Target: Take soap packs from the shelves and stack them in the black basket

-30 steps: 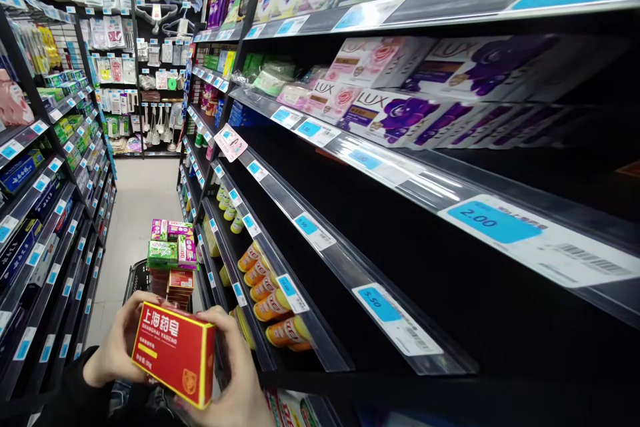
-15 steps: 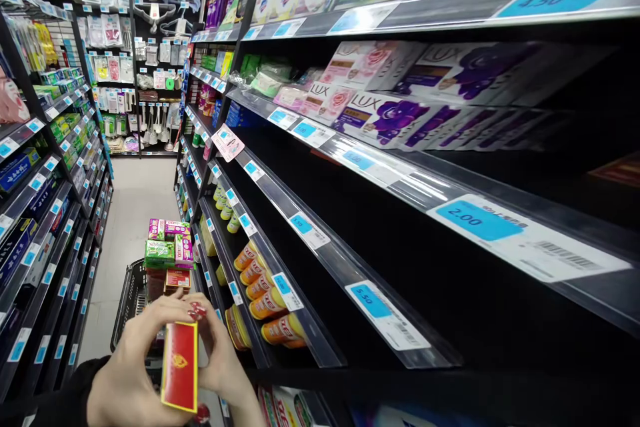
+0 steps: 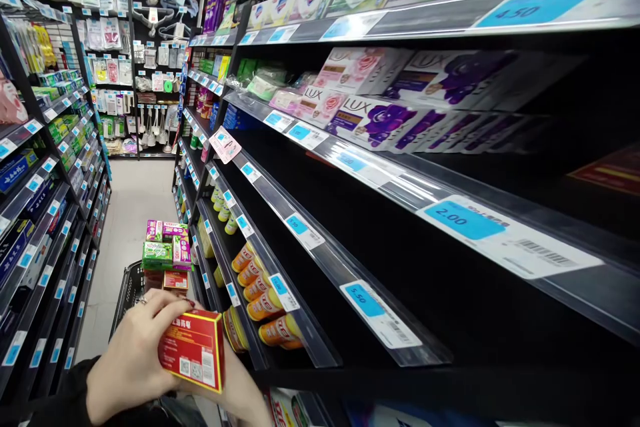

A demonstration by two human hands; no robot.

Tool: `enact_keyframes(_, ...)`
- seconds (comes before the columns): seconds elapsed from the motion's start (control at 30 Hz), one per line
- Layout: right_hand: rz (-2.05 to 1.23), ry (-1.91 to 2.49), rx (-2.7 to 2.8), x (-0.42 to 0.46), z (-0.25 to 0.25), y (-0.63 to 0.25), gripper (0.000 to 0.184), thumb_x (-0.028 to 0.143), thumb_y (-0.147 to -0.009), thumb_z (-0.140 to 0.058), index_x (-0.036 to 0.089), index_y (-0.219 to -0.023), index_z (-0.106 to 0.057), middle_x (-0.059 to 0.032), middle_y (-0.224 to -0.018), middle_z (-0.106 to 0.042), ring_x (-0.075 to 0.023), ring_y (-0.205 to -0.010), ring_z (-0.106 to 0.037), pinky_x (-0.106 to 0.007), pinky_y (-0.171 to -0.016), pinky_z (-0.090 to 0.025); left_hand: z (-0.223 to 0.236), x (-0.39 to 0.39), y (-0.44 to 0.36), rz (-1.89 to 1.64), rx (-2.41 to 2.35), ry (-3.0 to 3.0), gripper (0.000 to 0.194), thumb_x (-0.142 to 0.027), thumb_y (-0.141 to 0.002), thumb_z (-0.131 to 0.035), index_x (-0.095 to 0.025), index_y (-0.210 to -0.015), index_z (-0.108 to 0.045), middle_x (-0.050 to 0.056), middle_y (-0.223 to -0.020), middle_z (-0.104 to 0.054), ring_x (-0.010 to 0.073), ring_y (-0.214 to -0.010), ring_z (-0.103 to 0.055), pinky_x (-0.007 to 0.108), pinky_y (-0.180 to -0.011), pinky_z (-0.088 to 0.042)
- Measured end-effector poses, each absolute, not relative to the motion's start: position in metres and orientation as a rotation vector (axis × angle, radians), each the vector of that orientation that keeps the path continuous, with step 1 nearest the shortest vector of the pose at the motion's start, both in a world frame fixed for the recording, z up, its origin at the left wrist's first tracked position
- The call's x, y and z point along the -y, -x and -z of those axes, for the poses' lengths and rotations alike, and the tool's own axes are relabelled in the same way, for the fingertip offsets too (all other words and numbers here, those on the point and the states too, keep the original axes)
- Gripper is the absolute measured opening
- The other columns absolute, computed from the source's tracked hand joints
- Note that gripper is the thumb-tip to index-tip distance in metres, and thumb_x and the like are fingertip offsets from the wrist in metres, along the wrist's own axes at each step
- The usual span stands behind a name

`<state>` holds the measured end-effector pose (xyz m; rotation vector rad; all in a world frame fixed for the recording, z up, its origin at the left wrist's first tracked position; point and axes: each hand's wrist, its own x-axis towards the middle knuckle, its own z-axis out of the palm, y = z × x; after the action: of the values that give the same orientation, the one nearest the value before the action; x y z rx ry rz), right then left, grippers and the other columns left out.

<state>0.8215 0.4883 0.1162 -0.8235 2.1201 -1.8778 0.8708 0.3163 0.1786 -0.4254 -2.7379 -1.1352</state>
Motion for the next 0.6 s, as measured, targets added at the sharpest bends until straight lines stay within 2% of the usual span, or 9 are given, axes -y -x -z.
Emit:
enact_keyframes(0.1, 1.824, 0.905, -2.012, -0.506, -0.133, -0.821, 0.098, 0.044, -0.055, -0.084, 0.029, -0.140, -0.036, -0.0102, -0.142, -0.042, -0.0298, -0.125, -0.048, -0.043, -0.103, -0.042, -0.180, -0.310, -0.871, 1.081, 2.798, 0.394, 0.067, -0.007, -0.068, -0.064, -0.033, -0.123, -0.036, 0.002, -0.117, -0.052, 0.0219, -0.103, -0.055, 0.037, -0.088, -0.048)
enact_keyframes(0.23, 1.619, 0.886, -2.273, -0.514, -0.148, -0.822, 0.071, 0.031, -0.066, -0.079, 0.030, -0.130, -0.049, -0.0086, -0.132, -0.051, -0.0276, -0.121, -0.051, -0.040, -0.100, -0.044, -0.186, -0.305, -0.873, 1.245, 2.781, 0.427, 0.065, -0.010, -0.069, -0.067, -0.031, -0.120, -0.032, 0.003, -0.117, -0.050, 0.0226, -0.106, -0.053, 0.039, -0.092, -0.047)
enact_keyframes(0.33, 1.751, 0.859, -2.249, -0.513, -0.143, -0.823, 0.063, 0.028, -0.069, -0.077, 0.028, -0.126, -0.050, -0.0096, -0.129, -0.054, -0.0266, -0.118, -0.055, -0.035, -0.094, -0.049, -0.187, -0.303, -0.875, 1.501, 2.642, 0.426, 0.063, -0.008, -0.068, -0.069, -0.031, -0.117, -0.035, 0.003, -0.116, -0.047, 0.0219, -0.110, -0.052, 0.035, -0.092, -0.048)
enact_keyframes(0.47, 1.917, 0.837, -2.151, -0.514, -0.130, -0.822, 0.065, 0.036, -0.064, -0.080, 0.027, -0.122, -0.051, -0.0099, -0.127, -0.056, -0.0281, -0.118, -0.054, -0.037, -0.097, -0.047, -0.179, -0.298, -0.880, 1.744, 2.444, 0.435, 0.065, -0.011, -0.065, -0.074, -0.032, -0.117, -0.042, 0.003, -0.120, -0.049, 0.0237, -0.113, -0.052, 0.031, -0.089, -0.050)
enact_keyframes(0.6, 1.938, 0.697, -2.093, -0.513, -0.128, -0.823, 0.079, 0.054, -0.056, -0.080, 0.022, -0.121, -0.050, -0.0136, -0.124, -0.058, -0.0322, -0.115, -0.056, -0.041, -0.097, -0.046, -0.171, -0.298, -0.880, 1.974, 2.319, 0.221, 0.067, -0.027, -0.064, -0.079, -0.030, -0.121, -0.044, 0.005, -0.121, -0.055, 0.0245, -0.111, -0.056, 0.030, -0.088, -0.050)
